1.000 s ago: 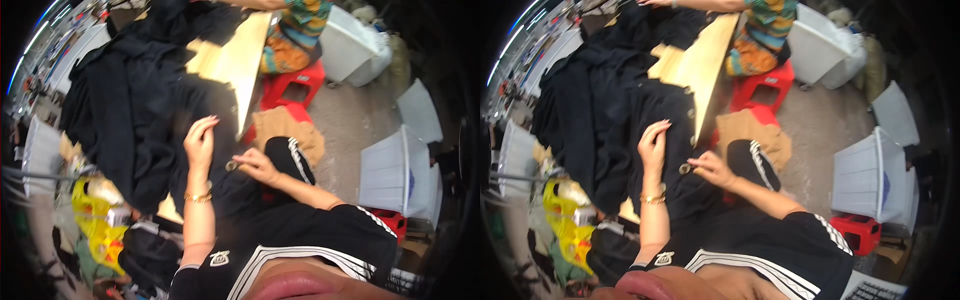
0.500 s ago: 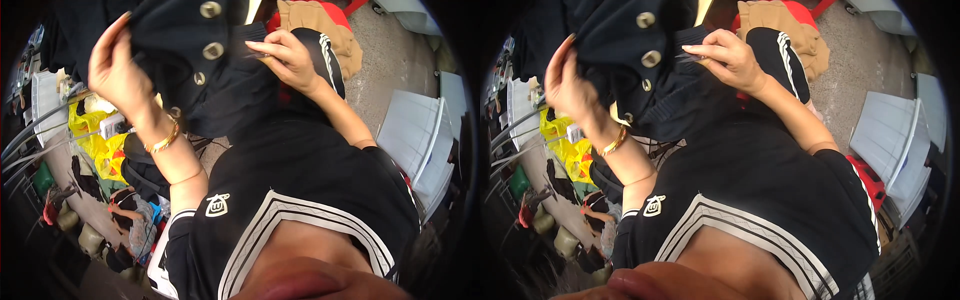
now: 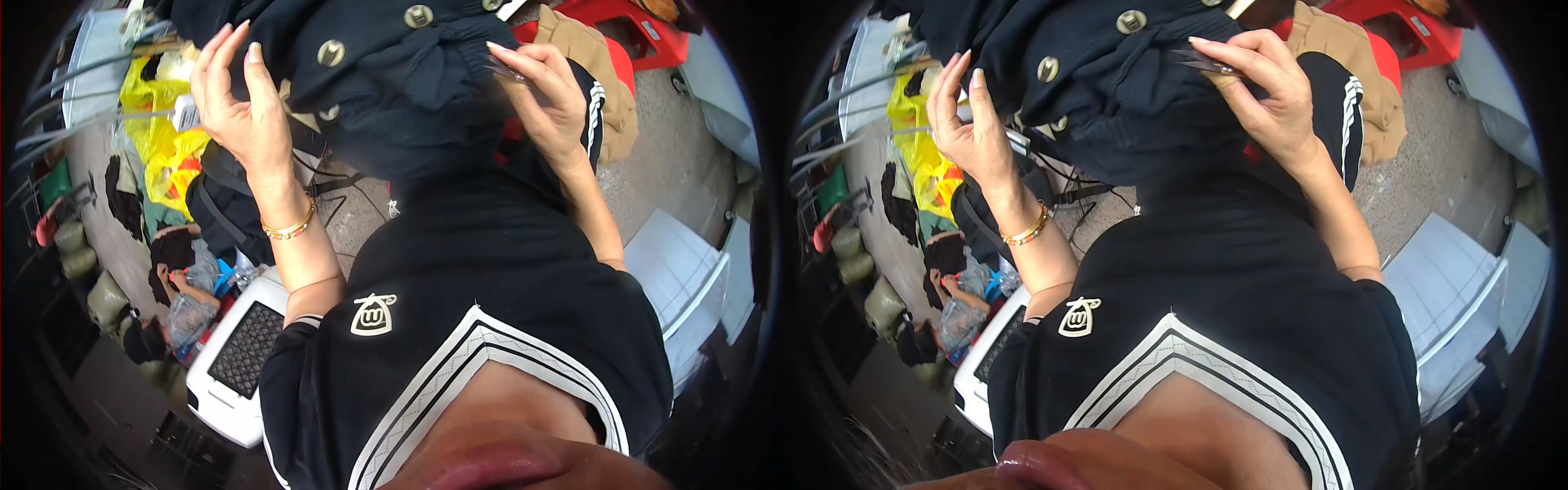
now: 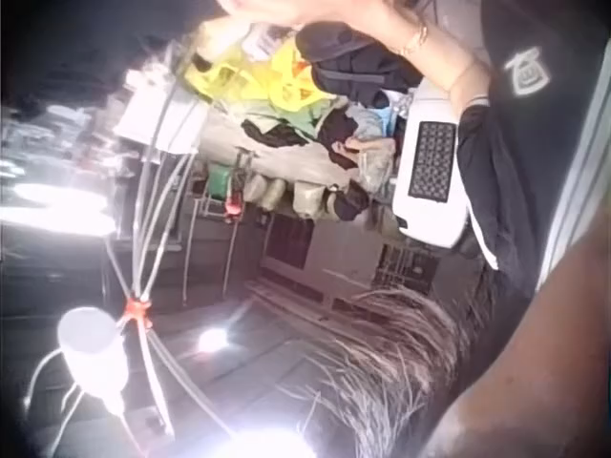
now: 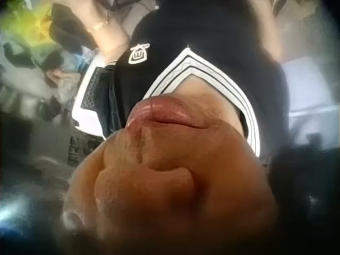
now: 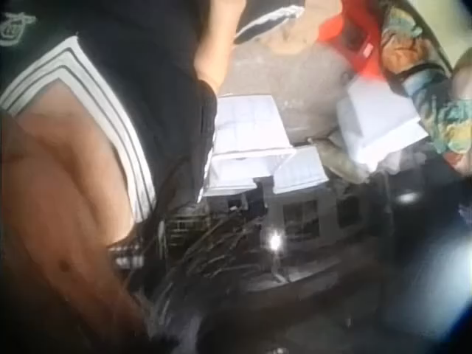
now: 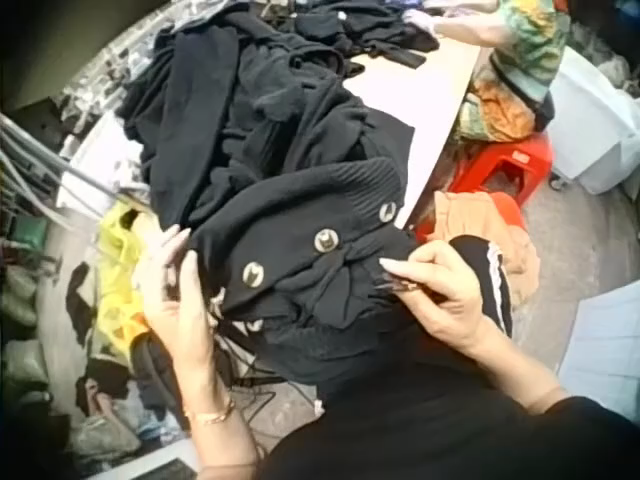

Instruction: Trimming loose threads from buttons on black garments using a pair of thread snips.

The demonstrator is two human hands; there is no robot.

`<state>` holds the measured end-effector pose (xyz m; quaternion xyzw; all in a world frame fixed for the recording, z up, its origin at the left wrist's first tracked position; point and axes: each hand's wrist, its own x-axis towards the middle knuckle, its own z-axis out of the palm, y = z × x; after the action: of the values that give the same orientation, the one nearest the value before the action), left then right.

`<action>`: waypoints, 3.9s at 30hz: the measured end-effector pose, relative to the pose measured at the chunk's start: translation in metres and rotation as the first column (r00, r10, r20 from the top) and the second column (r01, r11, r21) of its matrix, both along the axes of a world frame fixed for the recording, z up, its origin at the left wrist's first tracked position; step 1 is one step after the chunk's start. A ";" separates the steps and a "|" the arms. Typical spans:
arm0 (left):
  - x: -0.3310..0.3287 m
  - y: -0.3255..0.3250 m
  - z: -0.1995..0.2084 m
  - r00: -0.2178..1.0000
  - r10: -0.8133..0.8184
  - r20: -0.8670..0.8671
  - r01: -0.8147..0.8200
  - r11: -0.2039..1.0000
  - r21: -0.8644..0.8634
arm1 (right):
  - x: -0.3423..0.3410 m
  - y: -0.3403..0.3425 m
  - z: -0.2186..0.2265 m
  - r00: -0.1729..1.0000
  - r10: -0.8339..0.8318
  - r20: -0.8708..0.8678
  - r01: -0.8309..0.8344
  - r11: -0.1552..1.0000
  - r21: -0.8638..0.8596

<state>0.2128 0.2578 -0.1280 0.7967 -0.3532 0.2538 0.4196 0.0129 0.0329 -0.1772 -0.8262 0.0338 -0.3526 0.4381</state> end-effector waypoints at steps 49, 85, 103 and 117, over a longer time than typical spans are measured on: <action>-0.042 0.111 0.072 -0.661 -0.719 0.217 0.505 -0.640 -0.579 | 0.032 0.032 0.007 0.979 0.191 -0.070 -0.190 0.981 0.032; -0.026 0.008 -0.042 0.715 -0.270 -0.645 0.293 0.953 -0.074 | 0.058 0.042 0.018 0.977 0.198 -0.075 -0.199 0.980 0.001; -0.025 0.012 -0.043 0.635 -0.599 -0.488 0.492 0.800 -0.343 | 0.039 0.041 0.027 0.972 0.184 -0.147 -0.169 0.979 0.110; -0.032 0.001 -0.039 0.650 -0.658 -0.380 0.525 0.750 -0.401 | 0.025 0.036 0.044 0.983 0.107 -0.151 -0.128 0.982 -0.141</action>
<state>0.1805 0.2585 -0.1670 0.6117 -0.4388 -0.0702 0.6545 0.0375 0.0688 -0.1336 -0.8805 -0.0105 -0.2674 0.3912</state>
